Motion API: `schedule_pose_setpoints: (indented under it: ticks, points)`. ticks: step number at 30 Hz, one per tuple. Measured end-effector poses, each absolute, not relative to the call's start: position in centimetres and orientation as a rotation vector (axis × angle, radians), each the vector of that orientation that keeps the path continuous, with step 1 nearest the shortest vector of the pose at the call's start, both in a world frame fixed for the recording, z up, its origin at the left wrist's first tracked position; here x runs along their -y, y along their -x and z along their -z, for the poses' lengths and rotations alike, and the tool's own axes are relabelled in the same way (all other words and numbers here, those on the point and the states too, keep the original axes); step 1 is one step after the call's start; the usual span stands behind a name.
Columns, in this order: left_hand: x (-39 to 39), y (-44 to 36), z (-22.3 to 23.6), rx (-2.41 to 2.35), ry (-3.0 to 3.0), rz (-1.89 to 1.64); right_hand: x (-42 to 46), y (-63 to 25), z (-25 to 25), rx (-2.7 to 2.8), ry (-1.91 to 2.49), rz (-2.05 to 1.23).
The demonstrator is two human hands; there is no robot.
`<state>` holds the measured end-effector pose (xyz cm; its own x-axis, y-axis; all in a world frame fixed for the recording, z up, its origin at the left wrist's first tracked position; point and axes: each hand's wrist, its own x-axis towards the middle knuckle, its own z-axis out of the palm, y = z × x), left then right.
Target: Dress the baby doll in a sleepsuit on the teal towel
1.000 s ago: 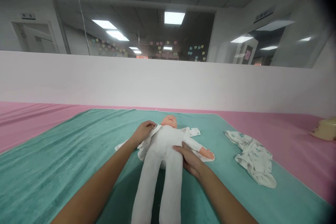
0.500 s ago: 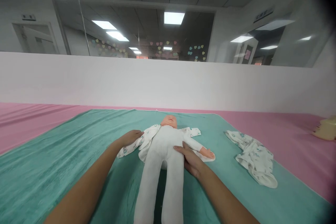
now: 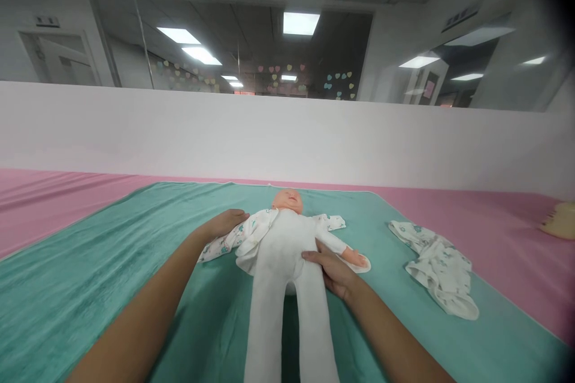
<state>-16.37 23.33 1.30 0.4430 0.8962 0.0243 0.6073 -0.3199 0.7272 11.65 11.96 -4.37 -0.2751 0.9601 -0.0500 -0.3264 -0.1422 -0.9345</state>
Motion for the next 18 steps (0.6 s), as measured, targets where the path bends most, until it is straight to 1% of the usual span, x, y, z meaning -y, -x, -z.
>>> schedule_pose_setpoints:
  ticks: [8, 16, 18]
  points:
    - [-23.0, 17.1, -2.0, -1.114, -1.891, -0.483, -12.1, -11.0, 4.8, 1.095, 0.838, -1.64]
    - [-23.4, 16.5, -2.8, -1.425, -2.182, -0.229, -12.2, -10.8, 5.0, 1.034, 0.788, -1.589]
    - [-23.4, 17.0, -3.2, -1.417, -2.207, -0.093, -12.2, -10.8, 4.9, 1.009, 0.768, -1.579]
